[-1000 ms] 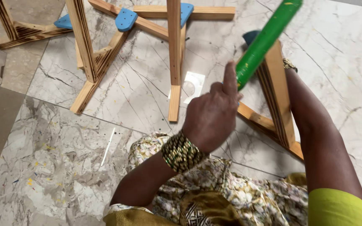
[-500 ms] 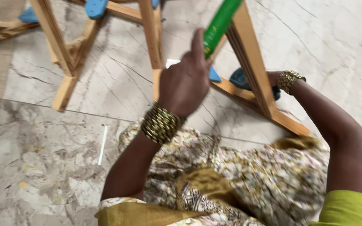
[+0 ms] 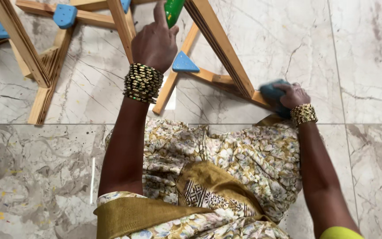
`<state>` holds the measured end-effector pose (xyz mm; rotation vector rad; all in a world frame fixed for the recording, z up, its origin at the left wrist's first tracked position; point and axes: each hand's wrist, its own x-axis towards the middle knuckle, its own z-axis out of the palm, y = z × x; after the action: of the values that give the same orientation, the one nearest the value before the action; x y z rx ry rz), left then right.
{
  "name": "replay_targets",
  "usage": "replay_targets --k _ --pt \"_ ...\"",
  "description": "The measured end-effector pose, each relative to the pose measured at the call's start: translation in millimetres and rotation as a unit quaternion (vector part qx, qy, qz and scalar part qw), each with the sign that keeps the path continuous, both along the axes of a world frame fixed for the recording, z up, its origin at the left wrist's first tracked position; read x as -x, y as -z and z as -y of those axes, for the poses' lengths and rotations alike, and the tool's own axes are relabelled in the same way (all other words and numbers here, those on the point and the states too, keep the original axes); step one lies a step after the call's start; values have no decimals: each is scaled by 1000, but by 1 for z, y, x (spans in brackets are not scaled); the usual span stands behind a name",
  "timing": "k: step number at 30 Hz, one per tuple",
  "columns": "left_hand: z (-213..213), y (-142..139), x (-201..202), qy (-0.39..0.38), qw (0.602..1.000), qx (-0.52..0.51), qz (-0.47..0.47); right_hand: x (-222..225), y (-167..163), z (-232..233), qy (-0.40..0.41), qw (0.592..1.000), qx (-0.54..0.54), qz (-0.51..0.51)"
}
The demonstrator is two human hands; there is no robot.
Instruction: The person sits on the tiled floor among disassembled wooden frame parts and wipes the wooden bars with a dark cloth, holding pieces steady with the other hand. They occasionally pick up and reposition a green bottle and a yellow object while continuing to wipe different frame pieces.
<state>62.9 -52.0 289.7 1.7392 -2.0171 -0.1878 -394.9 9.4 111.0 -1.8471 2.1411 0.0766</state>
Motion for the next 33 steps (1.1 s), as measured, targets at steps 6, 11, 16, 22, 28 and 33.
replay_targets --k 6,11,16,22,28,33 --pt "6 -6 2 -18 998 -53 -8 -124 -114 44 -233 816 319 421" --pt "5 -3 0 -14 1000 -15 17 -241 -154 102 -293 799 493 181" --pt "6 4 6 -25 999 3 27 -244 -87 117 -221 793 514 241" --pt "10 10 13 -32 998 -44 -17 -150 19 70 -131 878 415 199" --pt "10 7 12 -37 999 3 -1 -85 72 31 114 987 66 -96" --pt "14 5 15 -29 999 8 -28 -117 82 23 216 963 94 -129"
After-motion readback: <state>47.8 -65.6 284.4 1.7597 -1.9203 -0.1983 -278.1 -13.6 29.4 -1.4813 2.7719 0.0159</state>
